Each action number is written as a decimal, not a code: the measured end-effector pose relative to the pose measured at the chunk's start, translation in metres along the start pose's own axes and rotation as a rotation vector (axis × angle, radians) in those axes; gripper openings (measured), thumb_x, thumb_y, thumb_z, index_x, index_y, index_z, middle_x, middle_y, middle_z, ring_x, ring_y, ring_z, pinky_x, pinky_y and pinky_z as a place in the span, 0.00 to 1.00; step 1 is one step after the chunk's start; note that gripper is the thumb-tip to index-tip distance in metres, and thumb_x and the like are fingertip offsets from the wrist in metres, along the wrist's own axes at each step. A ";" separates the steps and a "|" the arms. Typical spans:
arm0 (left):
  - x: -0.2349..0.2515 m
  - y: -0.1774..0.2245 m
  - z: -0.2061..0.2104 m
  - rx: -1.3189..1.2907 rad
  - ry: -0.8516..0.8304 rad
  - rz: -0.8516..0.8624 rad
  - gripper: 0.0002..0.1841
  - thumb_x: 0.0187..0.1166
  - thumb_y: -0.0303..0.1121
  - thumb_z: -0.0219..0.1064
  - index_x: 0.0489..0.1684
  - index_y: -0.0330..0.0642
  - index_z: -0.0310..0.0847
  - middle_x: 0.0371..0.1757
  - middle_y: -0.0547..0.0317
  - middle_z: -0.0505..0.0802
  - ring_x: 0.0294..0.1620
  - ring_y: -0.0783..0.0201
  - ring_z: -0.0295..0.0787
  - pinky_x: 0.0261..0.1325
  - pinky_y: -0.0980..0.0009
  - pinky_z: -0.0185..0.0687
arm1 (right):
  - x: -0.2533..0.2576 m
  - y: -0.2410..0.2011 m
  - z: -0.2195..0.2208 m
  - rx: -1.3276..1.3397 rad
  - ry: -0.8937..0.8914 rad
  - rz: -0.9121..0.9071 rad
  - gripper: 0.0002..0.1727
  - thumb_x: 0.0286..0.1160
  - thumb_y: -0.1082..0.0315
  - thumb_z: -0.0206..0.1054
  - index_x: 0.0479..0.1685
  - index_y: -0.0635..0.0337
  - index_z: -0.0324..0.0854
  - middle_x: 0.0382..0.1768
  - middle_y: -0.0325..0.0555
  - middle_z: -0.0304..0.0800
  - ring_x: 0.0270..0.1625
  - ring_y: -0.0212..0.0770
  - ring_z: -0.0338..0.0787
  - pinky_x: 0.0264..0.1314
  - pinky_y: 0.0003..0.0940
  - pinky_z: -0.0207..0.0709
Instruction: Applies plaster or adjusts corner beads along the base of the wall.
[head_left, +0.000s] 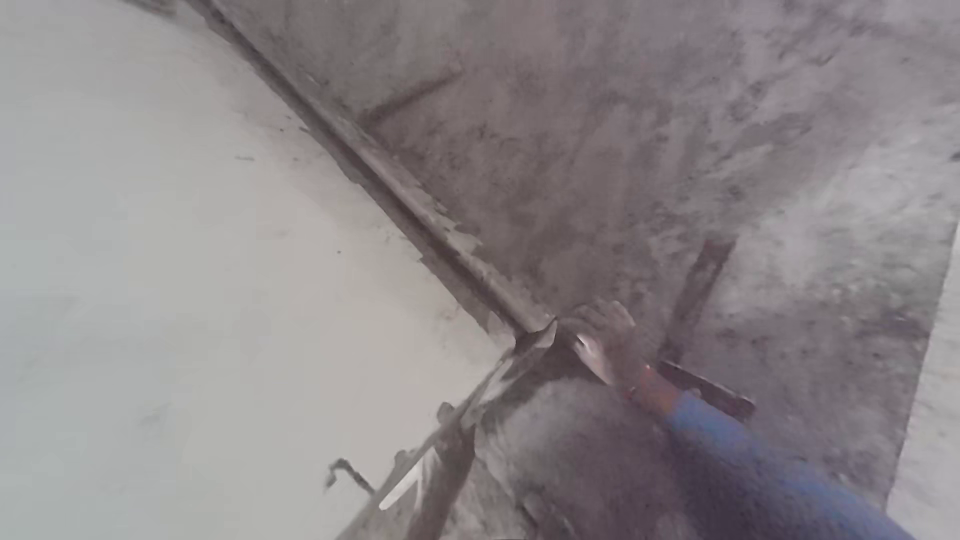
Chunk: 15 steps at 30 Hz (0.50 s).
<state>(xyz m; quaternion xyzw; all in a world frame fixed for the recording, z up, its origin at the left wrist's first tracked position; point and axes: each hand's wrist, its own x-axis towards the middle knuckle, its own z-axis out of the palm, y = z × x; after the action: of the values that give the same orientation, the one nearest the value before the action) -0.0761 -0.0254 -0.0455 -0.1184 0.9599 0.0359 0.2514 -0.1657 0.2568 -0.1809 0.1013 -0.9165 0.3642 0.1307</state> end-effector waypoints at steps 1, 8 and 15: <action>0.003 0.001 0.000 -0.004 0.028 0.019 0.20 0.80 0.36 0.68 0.68 0.41 0.87 0.57 0.41 0.95 0.55 0.40 0.95 0.62 0.39 0.85 | 0.001 0.000 0.000 -0.001 -0.003 0.000 0.08 0.75 0.57 0.67 0.40 0.39 0.93 0.43 0.35 0.96 0.50 0.44 0.93 0.51 0.46 0.83; 0.015 0.020 -0.035 0.125 -0.331 -0.179 0.27 0.89 0.49 0.58 0.71 0.32 0.81 0.63 0.35 0.91 0.68 0.39 0.87 0.75 0.41 0.75 | 0.000 0.001 0.004 -0.018 0.007 0.003 0.13 0.78 0.53 0.62 0.43 0.38 0.94 0.44 0.36 0.96 0.49 0.46 0.93 0.49 0.47 0.82; 0.020 0.023 -0.044 0.143 -0.410 -0.183 0.28 0.90 0.50 0.57 0.66 0.31 0.84 0.63 0.35 0.91 0.70 0.40 0.86 0.76 0.40 0.73 | 0.002 -0.002 -0.003 0.058 -0.095 0.074 0.15 0.79 0.52 0.62 0.50 0.39 0.94 0.52 0.36 0.97 0.58 0.48 0.92 0.60 0.54 0.82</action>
<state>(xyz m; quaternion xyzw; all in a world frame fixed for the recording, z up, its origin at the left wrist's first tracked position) -0.1202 -0.0128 -0.0166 -0.1770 0.8741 -0.0317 0.4512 -0.1660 0.2574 -0.1766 0.0883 -0.9139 0.3899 0.0703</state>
